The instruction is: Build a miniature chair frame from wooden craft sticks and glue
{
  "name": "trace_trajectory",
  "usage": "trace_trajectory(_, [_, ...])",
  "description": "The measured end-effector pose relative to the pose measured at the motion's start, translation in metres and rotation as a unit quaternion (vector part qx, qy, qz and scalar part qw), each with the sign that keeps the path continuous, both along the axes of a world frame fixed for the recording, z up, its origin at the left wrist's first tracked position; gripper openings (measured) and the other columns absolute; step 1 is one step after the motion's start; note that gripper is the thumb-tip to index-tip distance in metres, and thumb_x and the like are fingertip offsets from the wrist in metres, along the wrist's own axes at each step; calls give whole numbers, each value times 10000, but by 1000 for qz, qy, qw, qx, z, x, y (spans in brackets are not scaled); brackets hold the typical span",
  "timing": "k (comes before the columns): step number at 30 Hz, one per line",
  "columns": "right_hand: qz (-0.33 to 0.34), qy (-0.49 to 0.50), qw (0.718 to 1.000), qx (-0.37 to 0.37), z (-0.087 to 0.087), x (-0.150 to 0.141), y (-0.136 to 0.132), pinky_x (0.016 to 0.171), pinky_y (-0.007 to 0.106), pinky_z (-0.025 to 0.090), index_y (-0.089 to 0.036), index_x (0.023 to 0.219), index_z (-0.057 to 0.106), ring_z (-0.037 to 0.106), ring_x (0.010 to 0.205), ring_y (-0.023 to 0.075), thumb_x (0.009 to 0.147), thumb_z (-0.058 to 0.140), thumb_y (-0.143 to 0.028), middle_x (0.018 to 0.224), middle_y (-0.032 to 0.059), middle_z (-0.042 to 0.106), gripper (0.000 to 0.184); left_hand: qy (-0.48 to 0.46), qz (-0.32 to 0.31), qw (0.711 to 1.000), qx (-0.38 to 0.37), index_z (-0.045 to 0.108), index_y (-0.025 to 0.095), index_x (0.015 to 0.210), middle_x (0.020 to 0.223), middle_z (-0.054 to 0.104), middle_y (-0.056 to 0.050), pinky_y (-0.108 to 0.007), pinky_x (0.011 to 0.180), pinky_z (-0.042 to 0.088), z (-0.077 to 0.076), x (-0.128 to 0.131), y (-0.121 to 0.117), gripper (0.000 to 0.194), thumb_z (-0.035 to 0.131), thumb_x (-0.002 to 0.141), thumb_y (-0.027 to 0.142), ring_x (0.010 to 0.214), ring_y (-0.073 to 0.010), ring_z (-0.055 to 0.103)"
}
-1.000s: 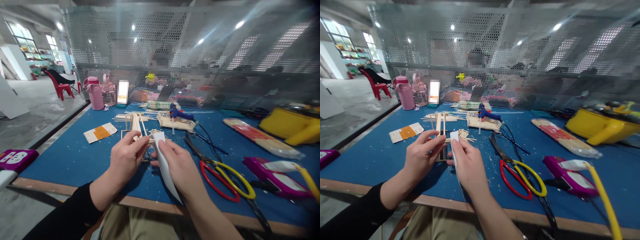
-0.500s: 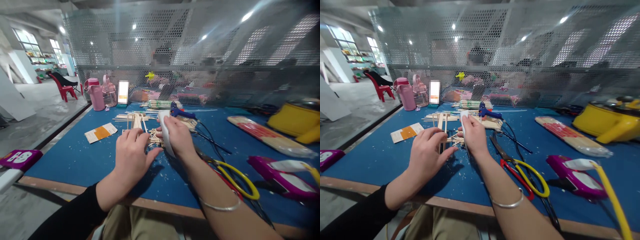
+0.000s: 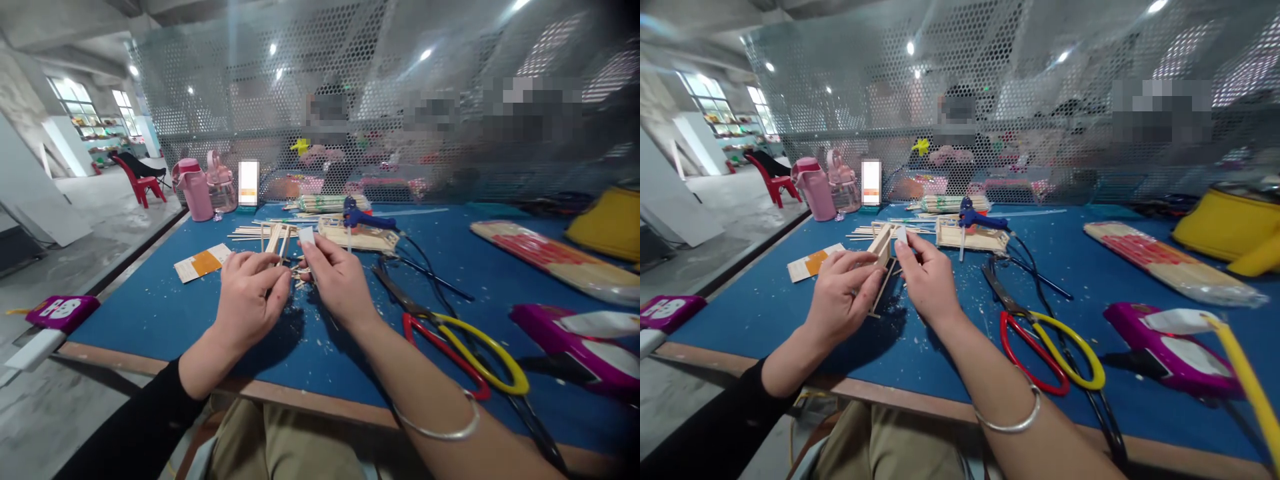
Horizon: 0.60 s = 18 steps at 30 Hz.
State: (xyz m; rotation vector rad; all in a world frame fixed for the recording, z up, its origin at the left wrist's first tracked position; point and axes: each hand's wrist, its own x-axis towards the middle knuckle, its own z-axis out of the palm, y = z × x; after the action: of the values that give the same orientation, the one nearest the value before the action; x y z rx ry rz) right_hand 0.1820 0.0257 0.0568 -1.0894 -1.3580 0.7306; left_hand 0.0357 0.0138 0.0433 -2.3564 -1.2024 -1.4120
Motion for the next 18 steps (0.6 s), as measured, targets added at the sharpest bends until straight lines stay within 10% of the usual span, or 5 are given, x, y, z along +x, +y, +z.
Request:
trace_trajectory(7, [-47, 33, 998, 22, 9, 8, 3, 526, 251, 510, -190, 1073, 653, 551, 624, 121, 774, 529, -483, 818, 27, 642, 437, -115, 38, 990, -79, 217, 208, 1399, 1307, 473, -180, -409, 845, 498, -27, -13, -1, 895, 737, 687, 363, 1084, -260, 562])
trace_trajectory(11, [-93, 59, 993, 51, 13, 20, 10, 507, 245, 509, -181, 1059, 636, 576, 649, 125, 773, 514, -487, 850, 38, 634, 436, -134, 4, 972, -194, 404, 171, 1200, 848, 631, -30, -271, 605, 517, -28, -19, -1, 543, 674, 731, 213, 664, -135, 617])
trace_trajectory(18, [-124, 56, 989, 51, 15, 33, 15, 486, 229, 494, -207, 970, 622, 586, 658, 132, 807, 464, -484, 813, 41, 622, 358, 187, -28, 975, -118, 500, 194, 929, 845, 615, -16, -274, 660, 480, 23, -58, 12, 282, 573, 686, 69, 745, -151, 600])
